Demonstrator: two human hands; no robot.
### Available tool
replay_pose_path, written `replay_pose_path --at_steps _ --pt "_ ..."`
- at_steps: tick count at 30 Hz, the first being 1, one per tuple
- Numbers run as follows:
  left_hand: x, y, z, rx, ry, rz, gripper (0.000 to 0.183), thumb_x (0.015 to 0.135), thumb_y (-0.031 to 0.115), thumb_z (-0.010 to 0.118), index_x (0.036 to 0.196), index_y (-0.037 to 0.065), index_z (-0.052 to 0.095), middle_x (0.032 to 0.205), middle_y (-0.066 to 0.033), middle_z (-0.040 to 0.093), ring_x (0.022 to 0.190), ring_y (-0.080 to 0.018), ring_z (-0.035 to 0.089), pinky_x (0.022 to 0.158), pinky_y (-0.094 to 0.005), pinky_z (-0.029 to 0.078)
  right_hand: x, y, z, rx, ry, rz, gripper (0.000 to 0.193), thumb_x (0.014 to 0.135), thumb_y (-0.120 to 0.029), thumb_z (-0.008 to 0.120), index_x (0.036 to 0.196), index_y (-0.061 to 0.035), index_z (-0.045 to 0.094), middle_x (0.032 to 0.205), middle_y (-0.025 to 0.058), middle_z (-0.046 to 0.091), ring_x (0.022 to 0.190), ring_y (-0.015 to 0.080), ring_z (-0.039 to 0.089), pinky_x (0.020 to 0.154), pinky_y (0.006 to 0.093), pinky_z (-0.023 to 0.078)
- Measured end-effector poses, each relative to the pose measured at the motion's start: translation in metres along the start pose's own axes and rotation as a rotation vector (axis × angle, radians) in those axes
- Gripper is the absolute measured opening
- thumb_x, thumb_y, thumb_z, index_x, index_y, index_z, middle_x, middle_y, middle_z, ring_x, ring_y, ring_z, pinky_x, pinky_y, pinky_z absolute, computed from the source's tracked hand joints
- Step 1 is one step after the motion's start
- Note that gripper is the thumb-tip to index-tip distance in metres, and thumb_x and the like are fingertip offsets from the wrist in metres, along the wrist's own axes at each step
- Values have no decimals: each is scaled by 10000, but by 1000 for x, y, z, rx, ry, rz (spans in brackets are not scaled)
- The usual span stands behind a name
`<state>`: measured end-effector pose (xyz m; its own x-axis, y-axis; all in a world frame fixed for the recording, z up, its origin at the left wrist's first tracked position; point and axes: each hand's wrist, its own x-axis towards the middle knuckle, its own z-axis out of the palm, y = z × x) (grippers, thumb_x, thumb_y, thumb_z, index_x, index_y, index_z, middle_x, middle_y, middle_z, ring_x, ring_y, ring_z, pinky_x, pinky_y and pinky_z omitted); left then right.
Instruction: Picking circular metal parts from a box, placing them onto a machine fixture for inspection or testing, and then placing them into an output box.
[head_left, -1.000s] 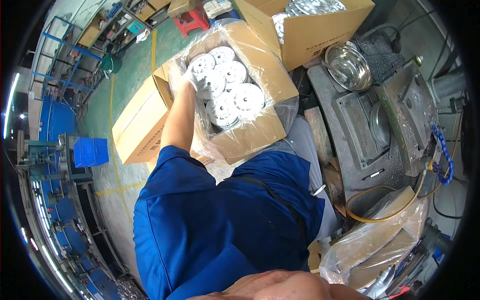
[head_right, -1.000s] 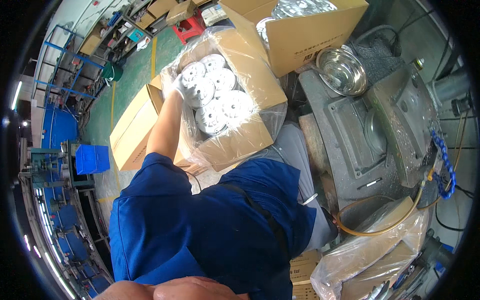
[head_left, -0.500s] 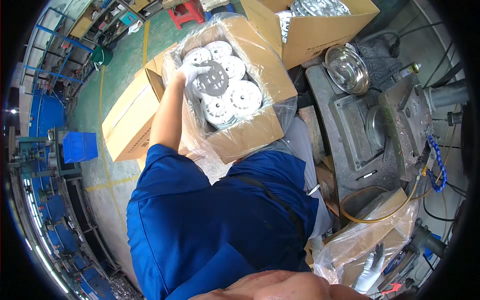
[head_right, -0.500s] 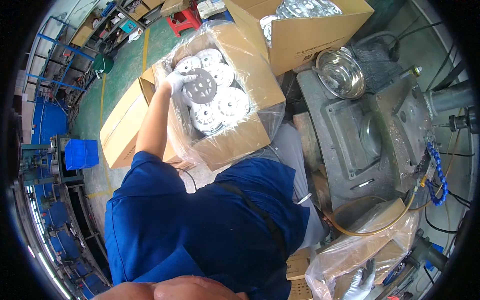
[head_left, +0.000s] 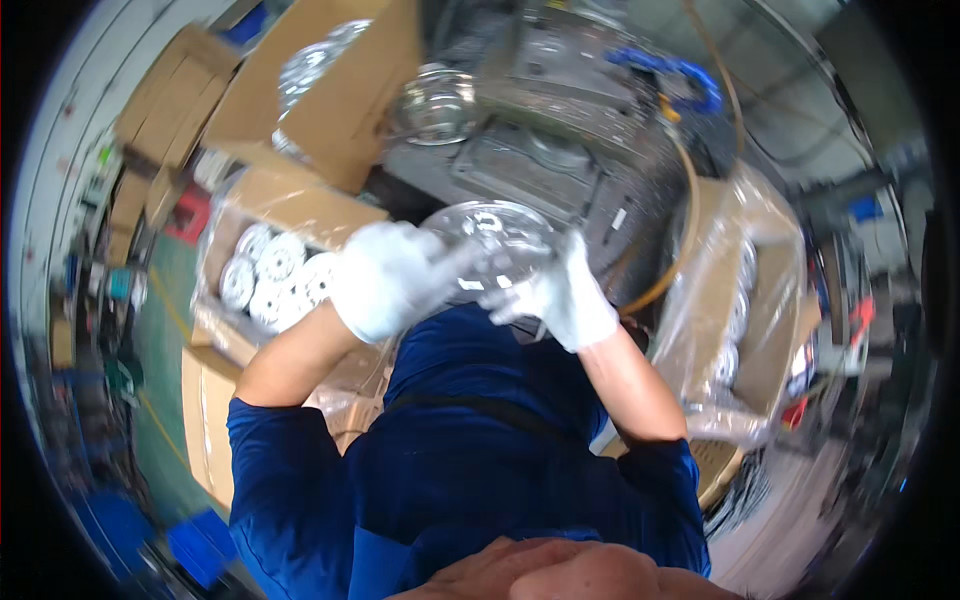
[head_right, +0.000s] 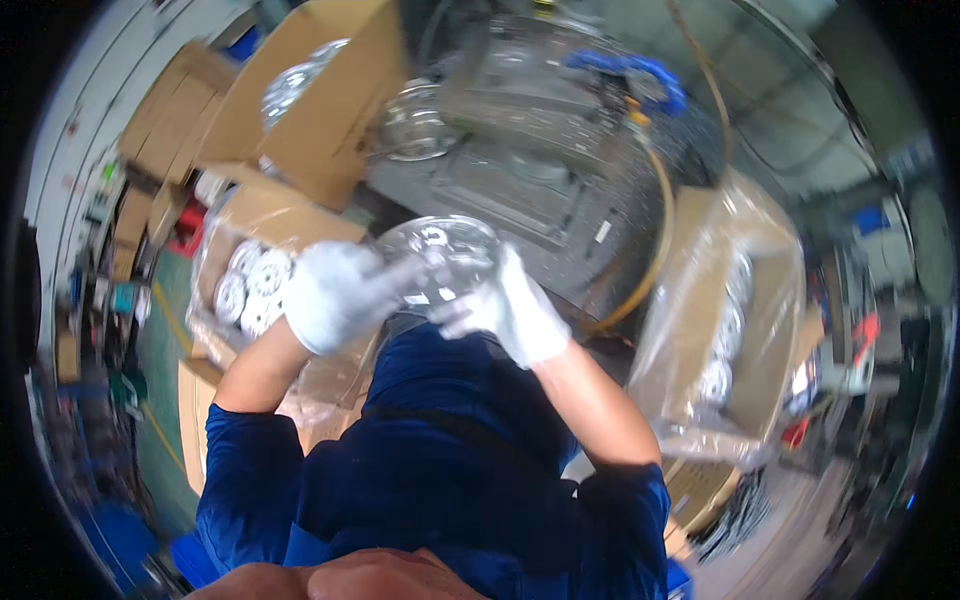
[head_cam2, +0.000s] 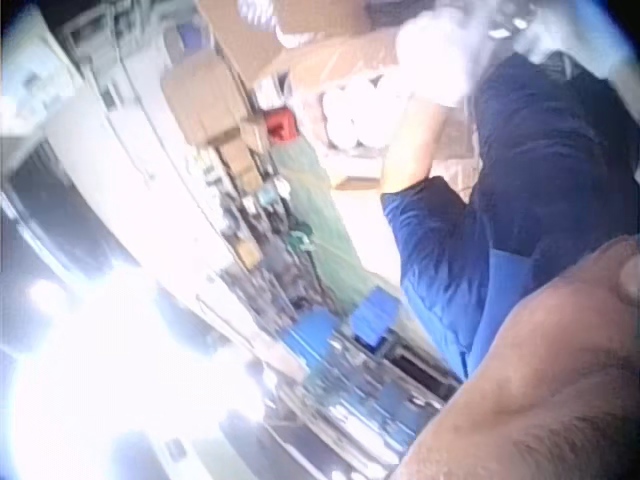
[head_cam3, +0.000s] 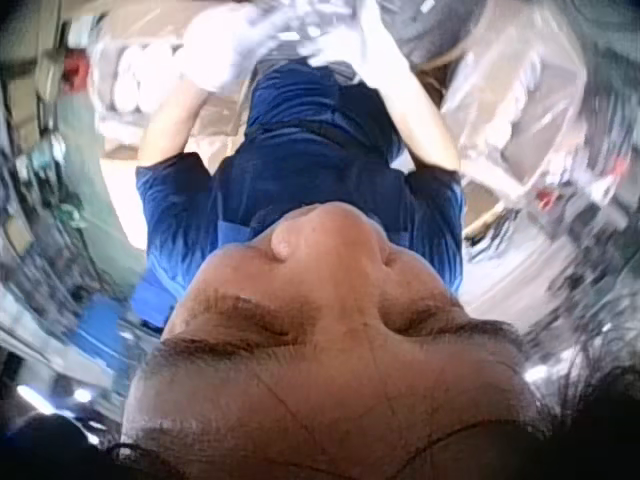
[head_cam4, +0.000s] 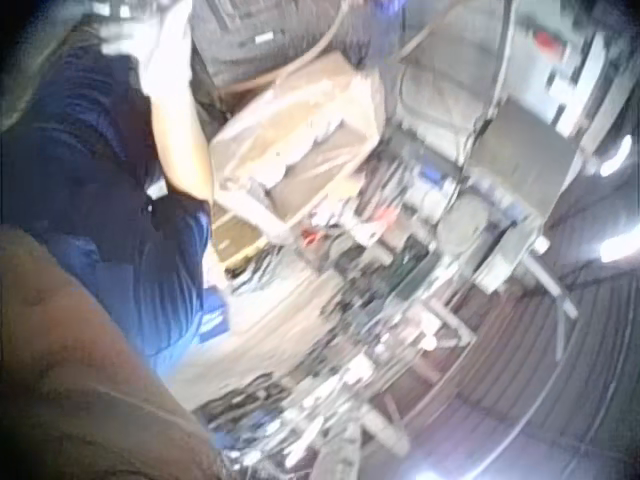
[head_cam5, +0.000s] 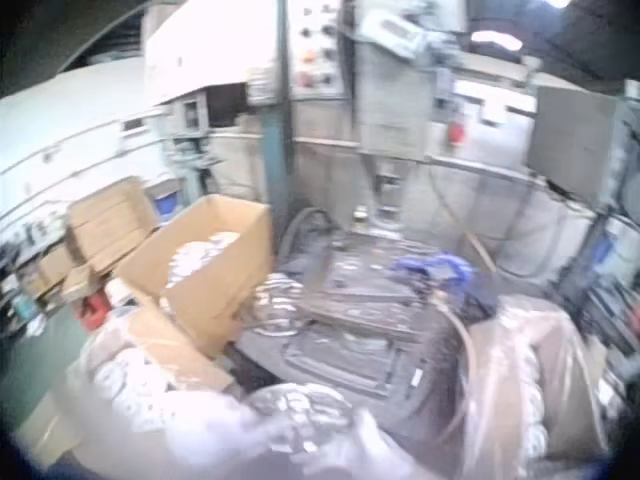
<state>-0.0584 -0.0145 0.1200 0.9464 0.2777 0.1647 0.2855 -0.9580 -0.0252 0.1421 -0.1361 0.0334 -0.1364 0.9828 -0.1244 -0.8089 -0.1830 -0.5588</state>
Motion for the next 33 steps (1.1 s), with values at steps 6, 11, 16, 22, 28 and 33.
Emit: replay_pose_path --at_steps 6,11,16,22,28,33 --pt "50 19 12 -281 411 14 764 572 362 844 1203 46 551 1080 -163 587 891 -286 621 743 -379 504 -12 -11 -20 -64 395 -396 320 869 -60 603 1179 15 568 1086 101 648 980 207 637 869 328 510" --pt "100 17 67 -926 236 -423 858 618 302 855 1310 -17 461 1132 -201 596 1028 -267 608 925 -359 476 -10 -19 -37 -163 355 -251 383 846 -68 631 1206 38 553 1120 107 640 998 185 630 908 314 485" --pt "129 -27 86 -1177 275 -436 650 688 238 828 1186 -50 525 1059 -136 639 949 -155 621 838 -297 517 -34 -38 -30 -490 363 -286 532 966 -259 518 1393 9 350 1093 152 631 791 183 643 707 293 530" --pt "214 -112 63 -857 468 -721 762 638 552 776 1111 -22 607 1041 -174 664 948 -243 653 846 -319 506 -86 -15 -32 -389 333 -158 501 962 -277 534 1318 59 430 1051 201 637 816 206 661 741 308 536" --pt "280 -124 63 -623 312 -717 782 637 641 710 1064 -11 655 1083 -184 661 1046 -307 620 907 -346 469 -117 6 -46 -353 406 -196 573 928 -313 570 1310 89 426 1051 246 623 836 291 658 774 378 535" --pt "293 -121 63 -528 227 -767 823 667 679 651 1101 -20 649 1133 -203 640 1086 -307 604 923 -349 456 -141 3 -59 -310 468 -247 536 943 -285 552 1319 78 433 1064 207 639 855 249 657 776 333 524"
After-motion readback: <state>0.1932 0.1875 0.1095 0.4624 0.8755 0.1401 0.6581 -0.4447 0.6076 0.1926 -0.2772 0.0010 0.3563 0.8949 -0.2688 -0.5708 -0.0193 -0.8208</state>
